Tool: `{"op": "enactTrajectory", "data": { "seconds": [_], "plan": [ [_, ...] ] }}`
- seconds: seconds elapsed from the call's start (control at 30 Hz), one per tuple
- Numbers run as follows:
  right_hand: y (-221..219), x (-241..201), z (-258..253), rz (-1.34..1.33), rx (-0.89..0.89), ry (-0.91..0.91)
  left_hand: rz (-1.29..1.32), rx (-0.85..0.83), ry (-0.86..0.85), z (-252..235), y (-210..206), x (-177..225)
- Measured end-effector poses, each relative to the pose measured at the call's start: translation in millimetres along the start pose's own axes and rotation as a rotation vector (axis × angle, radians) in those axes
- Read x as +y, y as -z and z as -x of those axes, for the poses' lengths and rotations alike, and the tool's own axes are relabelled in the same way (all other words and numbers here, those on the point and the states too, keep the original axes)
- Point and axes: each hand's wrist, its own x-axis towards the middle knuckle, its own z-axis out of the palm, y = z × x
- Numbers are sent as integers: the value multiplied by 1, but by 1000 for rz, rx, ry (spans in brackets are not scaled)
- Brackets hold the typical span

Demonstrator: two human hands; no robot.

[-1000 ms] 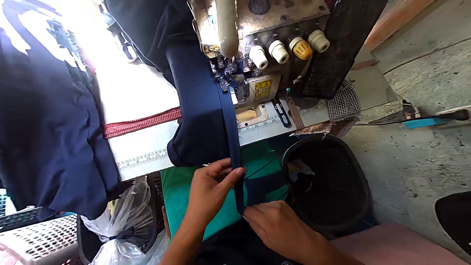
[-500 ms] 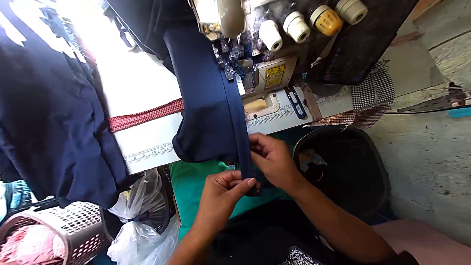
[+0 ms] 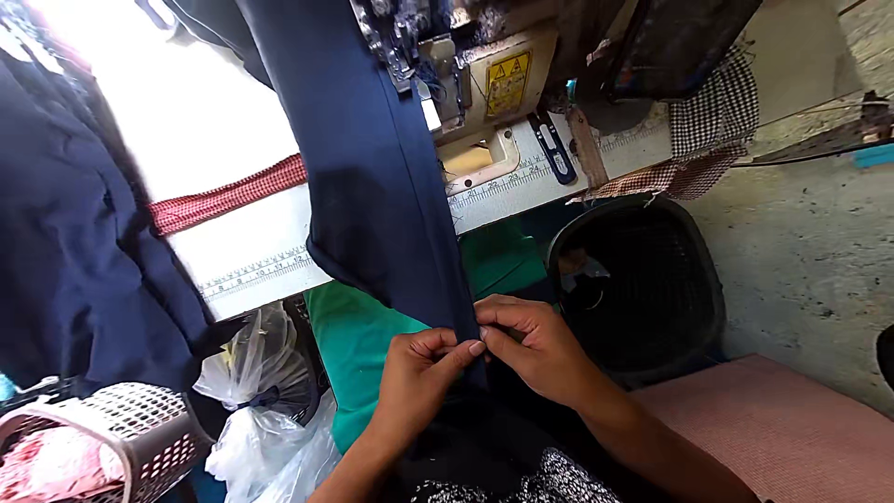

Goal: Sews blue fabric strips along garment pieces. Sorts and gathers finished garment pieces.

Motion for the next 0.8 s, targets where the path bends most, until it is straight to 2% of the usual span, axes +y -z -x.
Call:
{"op": "enactTrajectory", "data": {
  "seconds": [0.1,0.2,0.33,0.43,0.5,0.57,0.67,0.8],
  "plan": [
    [1,-5,1,28,-13,66,-10,33,-32,-1,-4,0],
    [-7,-8,2,134,112,135,-81,26,-88,-1,-4,2],
    [-5,-17,5,154,147,190,-665,-130,-308,-6,26,43],
    [0,-14,8,66,123,159,-715,19,-501,-20,43,84],
    [1,-7,5,20,126,84,-786,128,-676,-44,46,93],
    [-1,-4,-1,-3,142,50,-942,175,-763,-71,48,95],
    [-1,-8,-15,7,148,82,-1070,221,-775,-101,54,93],
    [2,-14,-39,23,154,99,-1063,223,-760,-123,66,103]
  ]
}}
